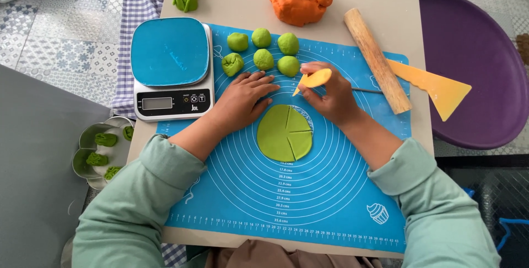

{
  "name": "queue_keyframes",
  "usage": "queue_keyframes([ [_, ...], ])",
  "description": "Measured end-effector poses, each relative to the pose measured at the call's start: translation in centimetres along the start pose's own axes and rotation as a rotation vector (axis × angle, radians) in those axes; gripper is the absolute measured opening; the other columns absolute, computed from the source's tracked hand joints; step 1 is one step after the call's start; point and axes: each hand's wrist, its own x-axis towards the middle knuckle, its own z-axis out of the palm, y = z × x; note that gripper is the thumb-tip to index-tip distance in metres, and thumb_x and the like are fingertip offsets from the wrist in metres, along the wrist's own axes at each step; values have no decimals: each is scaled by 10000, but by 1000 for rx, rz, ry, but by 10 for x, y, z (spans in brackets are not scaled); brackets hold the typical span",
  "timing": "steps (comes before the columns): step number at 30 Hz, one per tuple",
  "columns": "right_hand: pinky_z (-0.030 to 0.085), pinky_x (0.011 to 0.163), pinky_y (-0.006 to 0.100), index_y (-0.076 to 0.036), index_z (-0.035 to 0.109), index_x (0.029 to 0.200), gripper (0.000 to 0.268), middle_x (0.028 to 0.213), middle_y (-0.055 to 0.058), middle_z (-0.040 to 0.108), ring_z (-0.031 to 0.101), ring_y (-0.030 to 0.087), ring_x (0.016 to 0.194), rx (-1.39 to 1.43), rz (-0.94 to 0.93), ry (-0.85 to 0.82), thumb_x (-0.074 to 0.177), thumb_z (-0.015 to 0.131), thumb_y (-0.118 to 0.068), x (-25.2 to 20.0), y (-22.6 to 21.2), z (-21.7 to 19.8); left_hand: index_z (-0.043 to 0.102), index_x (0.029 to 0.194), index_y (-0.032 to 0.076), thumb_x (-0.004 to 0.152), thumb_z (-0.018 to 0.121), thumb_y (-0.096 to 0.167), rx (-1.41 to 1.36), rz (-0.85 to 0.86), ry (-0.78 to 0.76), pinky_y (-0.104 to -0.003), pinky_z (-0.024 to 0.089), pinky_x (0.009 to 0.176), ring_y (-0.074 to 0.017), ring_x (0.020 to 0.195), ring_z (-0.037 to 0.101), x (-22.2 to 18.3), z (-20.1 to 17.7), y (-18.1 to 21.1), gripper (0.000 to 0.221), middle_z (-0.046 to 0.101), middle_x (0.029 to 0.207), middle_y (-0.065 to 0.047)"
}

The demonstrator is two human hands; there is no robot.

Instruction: Rolling out green dough, cutting it into wedges, and detailing the pieces to create a flower shape.

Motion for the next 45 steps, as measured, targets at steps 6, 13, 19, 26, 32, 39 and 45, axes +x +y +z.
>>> queue_keyframes([
  [6, 611, 871, 461, -36, 724, 1225, 371, 1139, 134, 698, 718, 356, 1073, -33, -256, 73, 899, 843, -167, -13, -18, 14, 679, 1332, 192, 971, 701, 363, -42, 198, 335, -535, 398, 1127, -277, 1280, 645, -1, 4, 19, 400, 713, 1317, -76],
  [13, 589, 744, 431, -128, 784, 1086, 153, 975, 83, 727, 725, 309, 875, -78, -527, 126, 968, 761, -222, -19, -36, 7, 711, 1296, 225, 935, 750, 486, 137, 364, 578, -575, 348, 1150, -274, 1400, 552, -3, 1, 58, 447, 677, 1406, -30],
  [19, 579, 711, 405, -135, 755, 1042, 159, 980, 83, 764, 724, 269, 841, -10, -522, 125, 929, 800, -237, -20, -37, 8, 750, 1168, 222, 976, 698, 455, 125, 371, 570, -603, 310, 1149, -233, 1319, 623, -4, 3, 57, 306, 775, 1170, 10],
  [26, 577, 724, 408, -137, 684, 1105, 263, 1042, 93, 775, 725, 269, 873, 2, -527, 82, 894, 829, -198, -21, -37, 7, 751, 1112, 208, 941, 763, 329, 138, 362, 575, -550, 409, 1072, -221, 1198, 678, -4, 5, 49, 210, 767, 1167, -5],
  [32, 568, 738, 442, -117, 538, 1227, 493, 1122, 125, 723, 705, 320, 941, 33, -428, 86, 864, 868, -172, -26, -24, 9, 749, 1051, 153, 896, 816, 258, -38, 338, 490, -443, 560, 932, -275, 1116, 719, -5, 8, 36, 199, 775, 1040, -69],
  [39, 564, 788, 454, -64, 503, 1286, 564, 1121, 172, 694, 687, 335, 985, 154, -276, 92, 864, 867, -149, -24, -9, 5, 731, 1098, 101, 876, 845, 149, -289, 96, 529, -475, 605, 847, -339, 1024, 749, -3, -2, 33, 254, 774, 1018, -111],
  [45, 559, 783, 420, -61, 531, 1306, 473, 1126, 143, 707, 694, 312, 977, 165, -178, 44, 915, 796, -85, -21, -13, 3, 722, 1070, 55, 897, 841, 138, -454, -37, 491, -469, 621, 824, -372, 962, 763, -3, -10, 33, 227, 767, 967, -144],
])
